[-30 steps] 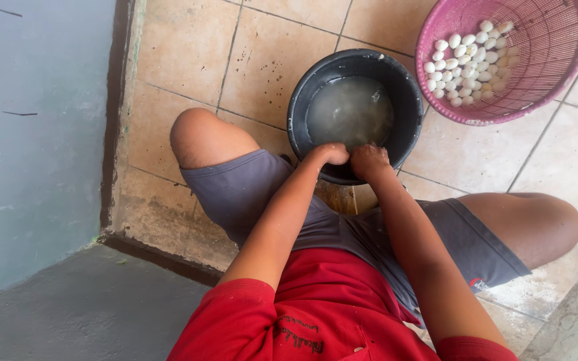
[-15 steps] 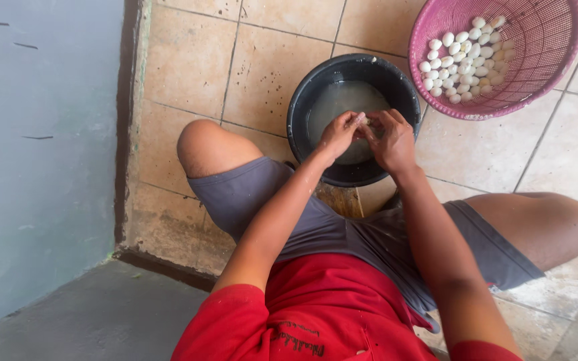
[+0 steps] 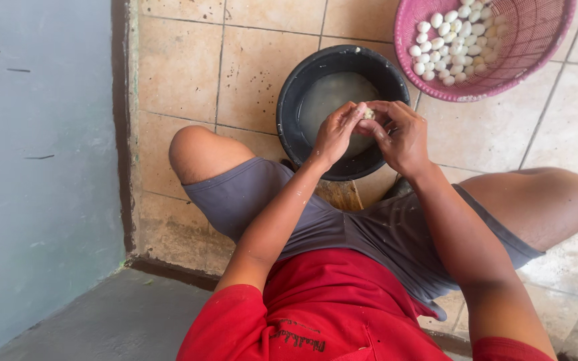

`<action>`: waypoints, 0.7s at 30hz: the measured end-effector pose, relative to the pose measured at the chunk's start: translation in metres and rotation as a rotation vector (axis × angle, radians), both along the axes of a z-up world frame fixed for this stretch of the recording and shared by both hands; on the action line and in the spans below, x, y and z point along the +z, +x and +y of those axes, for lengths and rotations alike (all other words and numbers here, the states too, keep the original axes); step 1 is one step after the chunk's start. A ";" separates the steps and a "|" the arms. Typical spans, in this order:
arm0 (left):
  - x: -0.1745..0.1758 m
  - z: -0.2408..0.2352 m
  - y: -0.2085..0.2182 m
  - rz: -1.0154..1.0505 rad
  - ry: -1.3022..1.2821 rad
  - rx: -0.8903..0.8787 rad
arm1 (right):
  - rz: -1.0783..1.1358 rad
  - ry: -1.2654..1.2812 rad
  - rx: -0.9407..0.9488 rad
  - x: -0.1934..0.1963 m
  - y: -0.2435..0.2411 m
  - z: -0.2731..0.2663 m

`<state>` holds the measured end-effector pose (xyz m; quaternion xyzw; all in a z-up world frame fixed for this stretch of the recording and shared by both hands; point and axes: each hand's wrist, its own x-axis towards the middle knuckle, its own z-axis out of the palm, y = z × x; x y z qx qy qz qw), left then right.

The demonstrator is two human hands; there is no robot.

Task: The person sits on the floor and peels small white eggs by hand. They dip each egg into a black basin of water, rub off the shell, and place the peeled egg into a pink basket. The process is repeated continuously throughout the clip.

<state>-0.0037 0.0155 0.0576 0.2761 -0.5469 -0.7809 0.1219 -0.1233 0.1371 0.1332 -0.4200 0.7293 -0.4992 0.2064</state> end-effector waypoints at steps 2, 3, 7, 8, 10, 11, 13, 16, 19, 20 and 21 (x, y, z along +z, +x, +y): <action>-0.002 0.002 -0.005 0.022 -0.024 -0.018 | 0.000 0.030 -0.022 -0.004 -0.003 0.004; -0.001 0.004 -0.004 0.019 -0.072 -0.018 | -0.004 0.041 -0.021 -0.006 -0.003 0.003; 0.003 0.009 -0.004 0.002 -0.093 -0.027 | 0.014 0.010 -0.041 -0.007 -0.005 0.003; 0.004 0.010 -0.006 -0.018 -0.107 -0.044 | 0.032 -0.023 -0.021 -0.007 -0.006 0.006; 0.004 0.009 -0.007 -0.059 -0.131 -0.079 | 0.061 -0.053 -0.001 -0.008 -0.008 0.011; 0.005 0.009 -0.008 -0.067 -0.122 -0.090 | 0.072 -0.056 0.003 -0.008 -0.009 0.012; 0.005 0.009 -0.008 -0.079 -0.106 -0.109 | 0.129 -0.062 -0.003 -0.008 -0.011 0.013; 0.004 0.005 -0.008 -0.013 0.143 -0.122 | 0.220 -0.077 -0.028 -0.005 -0.012 0.013; 0.003 0.001 -0.010 0.110 0.138 -0.098 | 0.189 -0.104 -0.036 0.001 -0.012 0.013; 0.004 0.001 -0.010 0.131 0.132 -0.059 | 0.159 -0.105 -0.034 0.003 -0.011 0.013; 0.004 0.001 -0.012 0.153 0.121 -0.016 | 0.131 -0.111 -0.029 0.005 -0.010 0.012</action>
